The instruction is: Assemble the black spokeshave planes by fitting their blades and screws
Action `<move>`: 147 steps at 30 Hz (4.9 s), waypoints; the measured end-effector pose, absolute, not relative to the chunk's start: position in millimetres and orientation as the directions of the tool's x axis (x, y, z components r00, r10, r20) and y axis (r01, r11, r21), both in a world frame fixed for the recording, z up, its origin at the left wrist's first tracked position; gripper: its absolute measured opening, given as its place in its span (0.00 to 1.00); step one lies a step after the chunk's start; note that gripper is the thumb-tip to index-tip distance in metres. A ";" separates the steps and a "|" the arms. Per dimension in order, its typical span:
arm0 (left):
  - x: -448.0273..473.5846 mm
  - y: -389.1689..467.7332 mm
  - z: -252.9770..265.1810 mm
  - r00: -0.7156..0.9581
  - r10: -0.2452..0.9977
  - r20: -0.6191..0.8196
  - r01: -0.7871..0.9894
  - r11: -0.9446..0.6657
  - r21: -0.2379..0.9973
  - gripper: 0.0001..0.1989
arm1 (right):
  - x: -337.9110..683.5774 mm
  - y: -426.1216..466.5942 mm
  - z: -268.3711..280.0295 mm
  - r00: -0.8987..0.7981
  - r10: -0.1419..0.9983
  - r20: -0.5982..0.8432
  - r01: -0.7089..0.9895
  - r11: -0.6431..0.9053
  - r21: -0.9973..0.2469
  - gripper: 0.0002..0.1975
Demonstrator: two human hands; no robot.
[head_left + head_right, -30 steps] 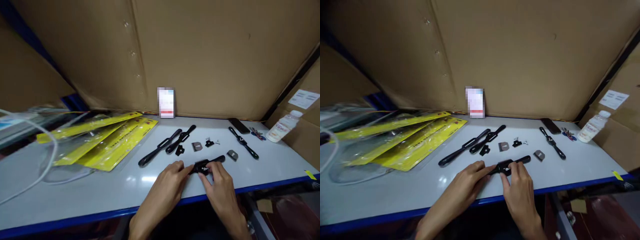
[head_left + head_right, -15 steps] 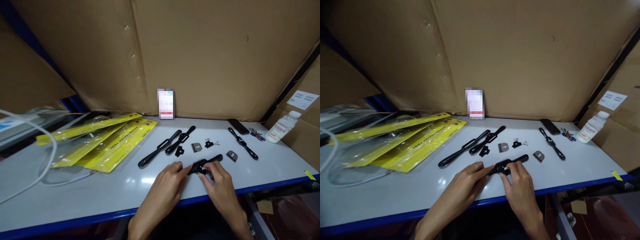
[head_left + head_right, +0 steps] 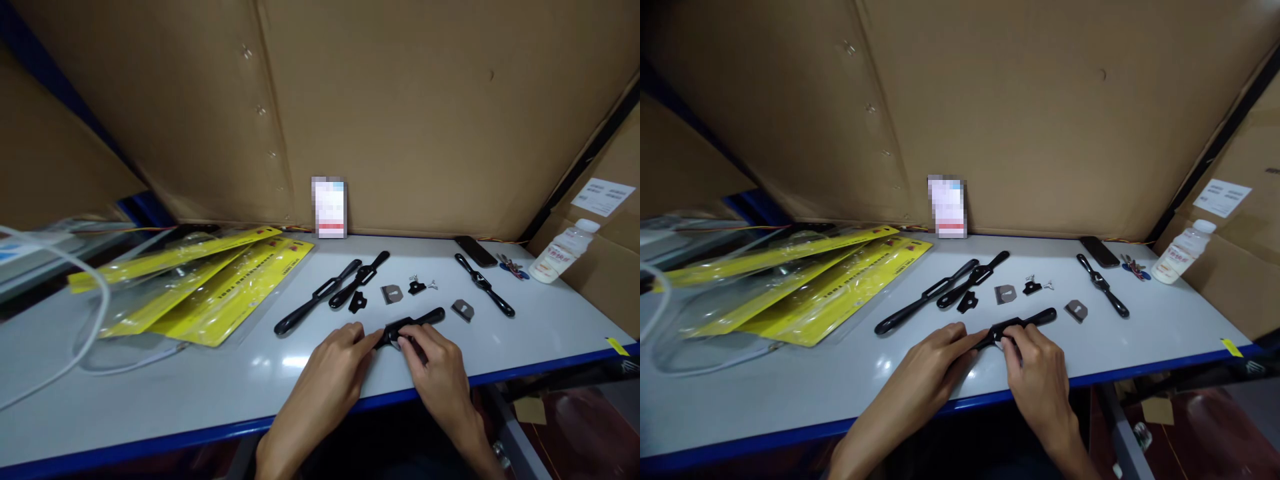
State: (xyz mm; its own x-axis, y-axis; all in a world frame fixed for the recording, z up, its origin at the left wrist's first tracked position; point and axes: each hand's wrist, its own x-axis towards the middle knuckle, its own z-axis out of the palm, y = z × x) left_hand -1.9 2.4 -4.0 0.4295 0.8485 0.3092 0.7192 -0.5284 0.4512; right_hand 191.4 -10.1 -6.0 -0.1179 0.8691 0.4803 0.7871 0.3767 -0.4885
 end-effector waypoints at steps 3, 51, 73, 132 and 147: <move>-1.8 2.4 -5.2 0.435 0.845 0.311 0.719 -0.533 0.446 0.22 | 190.0 -9.3 -8.3 -0.068 0.859 0.507 0.818 0.339 -0.465 0.07; -2.0 1.9 -4.4 0.430 0.831 0.352 0.713 -0.552 0.432 0.22 | 188.6 -10.3 -7.5 0.020 0.860 0.510 0.838 0.264 -0.477 0.07; -1.7 2.2 -5.4 0.433 0.826 0.360 0.709 -0.559 0.430 0.22 | 189.9 -12.0 -4.2 -0.046 0.854 0.518 0.807 0.338 -0.485 0.11; -1.8 2.1 -4.7 0.438 0.822 0.364 0.714 -0.564 0.415 0.22 | 189.3 -9.4 -7.4 0.010 0.847 0.532 0.838 0.283 -0.467 0.11; -2.1 0.9 -1.6 0.436 0.836 0.334 0.722 -0.546 0.425 0.21 | 191.9 -12.6 -2.1 -0.095 0.878 0.470 0.761 0.368 -0.534 0.13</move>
